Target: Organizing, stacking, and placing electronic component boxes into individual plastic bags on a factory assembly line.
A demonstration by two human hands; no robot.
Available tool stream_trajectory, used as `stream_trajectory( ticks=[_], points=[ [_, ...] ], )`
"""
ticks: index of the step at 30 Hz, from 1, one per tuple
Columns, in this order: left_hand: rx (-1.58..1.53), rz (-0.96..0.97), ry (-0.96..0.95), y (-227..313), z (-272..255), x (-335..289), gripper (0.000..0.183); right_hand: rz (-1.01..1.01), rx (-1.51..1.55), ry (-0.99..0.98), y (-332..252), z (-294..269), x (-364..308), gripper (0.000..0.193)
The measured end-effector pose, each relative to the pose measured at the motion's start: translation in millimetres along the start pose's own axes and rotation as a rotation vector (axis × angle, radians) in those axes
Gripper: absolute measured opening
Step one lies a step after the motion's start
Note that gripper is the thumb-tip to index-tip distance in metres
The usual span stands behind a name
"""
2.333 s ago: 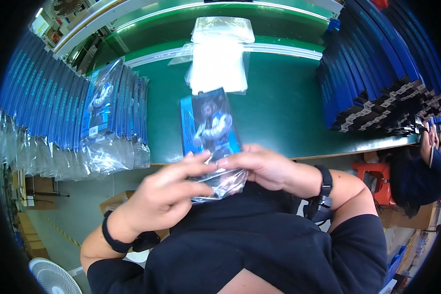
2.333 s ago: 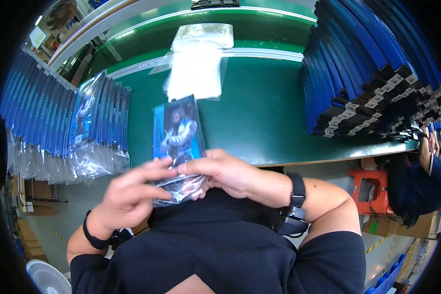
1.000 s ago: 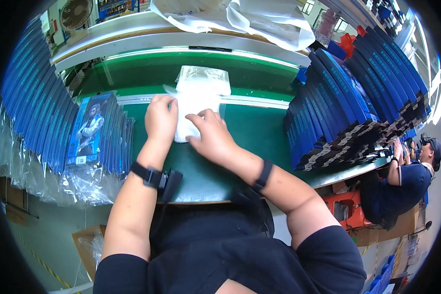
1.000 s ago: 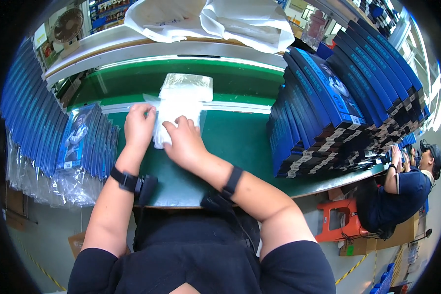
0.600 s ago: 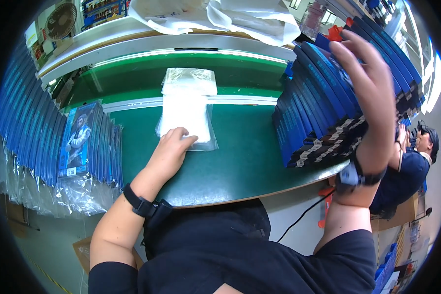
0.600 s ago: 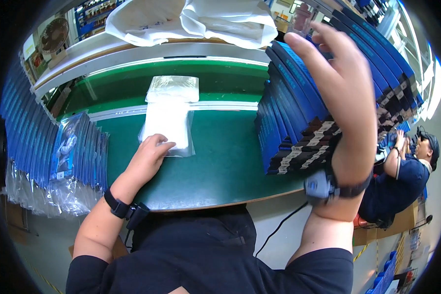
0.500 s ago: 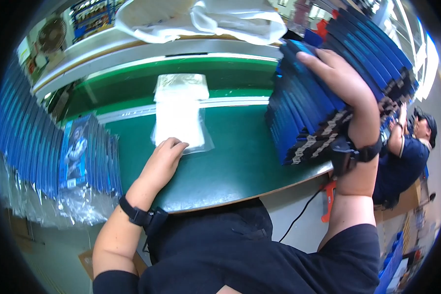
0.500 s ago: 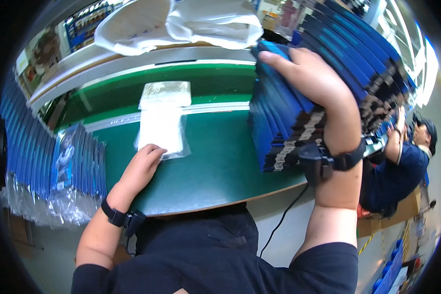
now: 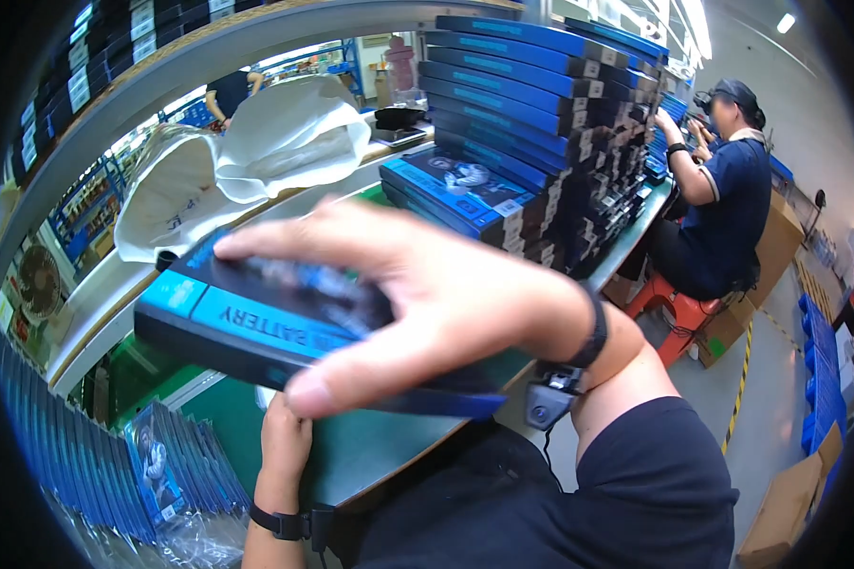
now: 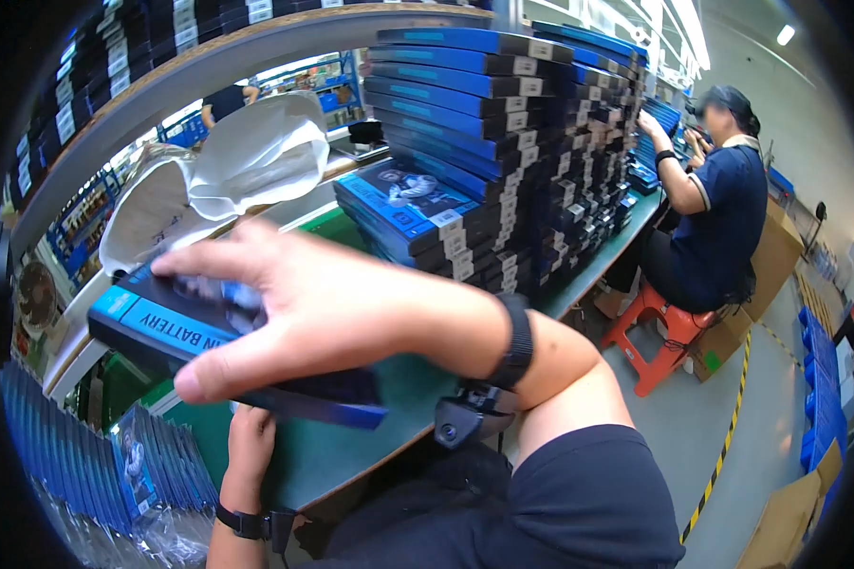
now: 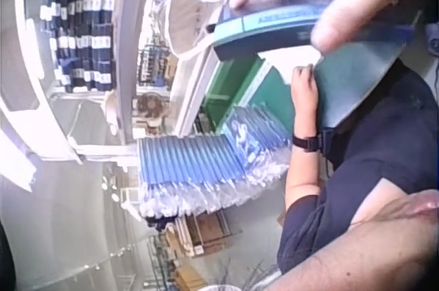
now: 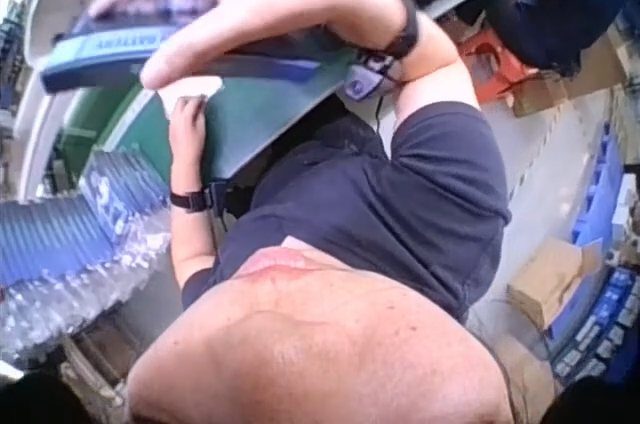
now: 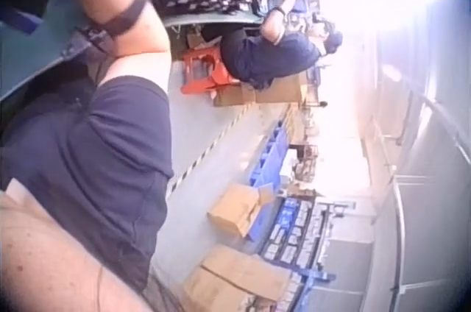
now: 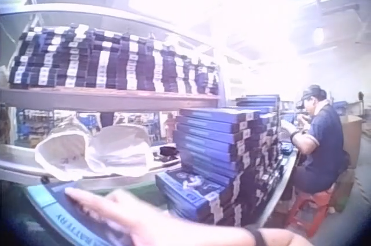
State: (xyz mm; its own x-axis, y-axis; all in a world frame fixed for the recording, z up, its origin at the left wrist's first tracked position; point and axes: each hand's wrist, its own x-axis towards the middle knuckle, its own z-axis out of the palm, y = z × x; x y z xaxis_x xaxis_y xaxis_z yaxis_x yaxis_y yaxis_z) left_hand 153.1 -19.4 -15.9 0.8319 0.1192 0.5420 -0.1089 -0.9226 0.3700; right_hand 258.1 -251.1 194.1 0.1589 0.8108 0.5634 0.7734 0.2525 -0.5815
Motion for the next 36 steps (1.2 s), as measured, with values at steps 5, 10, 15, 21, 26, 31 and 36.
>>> stream_trajectory(
  ticks=[5,10,15,21,26,31,36],
  points=[
    [-0.097,-0.012,-0.036,11,-1,14,0.016,0.648,1.339,-0.014,84,57,-28,0.045],
    [-0.263,-0.023,0.114,-15,17,13,0.015,0.501,0.988,0.034,77,72,-38,0.031],
    [-0.106,-0.116,0.009,-15,14,14,0.016,0.810,0.736,0.055,138,106,-58,0.029],
    [-0.230,-0.159,0.045,-5,6,15,0.014,0.825,1.299,0.199,158,111,-75,0.027],
    [-0.306,-0.161,-0.003,1,0,25,0.012,0.799,1.586,-0.079,158,119,-73,0.057],
    [-0.391,-0.257,-0.082,-2,-7,31,0.010,0.834,1.569,-0.181,171,129,-54,0.062],
    [-0.380,-0.457,-0.180,-17,-15,20,0.015,0.782,1.546,-0.163,180,128,-57,0.049]
  ],
)
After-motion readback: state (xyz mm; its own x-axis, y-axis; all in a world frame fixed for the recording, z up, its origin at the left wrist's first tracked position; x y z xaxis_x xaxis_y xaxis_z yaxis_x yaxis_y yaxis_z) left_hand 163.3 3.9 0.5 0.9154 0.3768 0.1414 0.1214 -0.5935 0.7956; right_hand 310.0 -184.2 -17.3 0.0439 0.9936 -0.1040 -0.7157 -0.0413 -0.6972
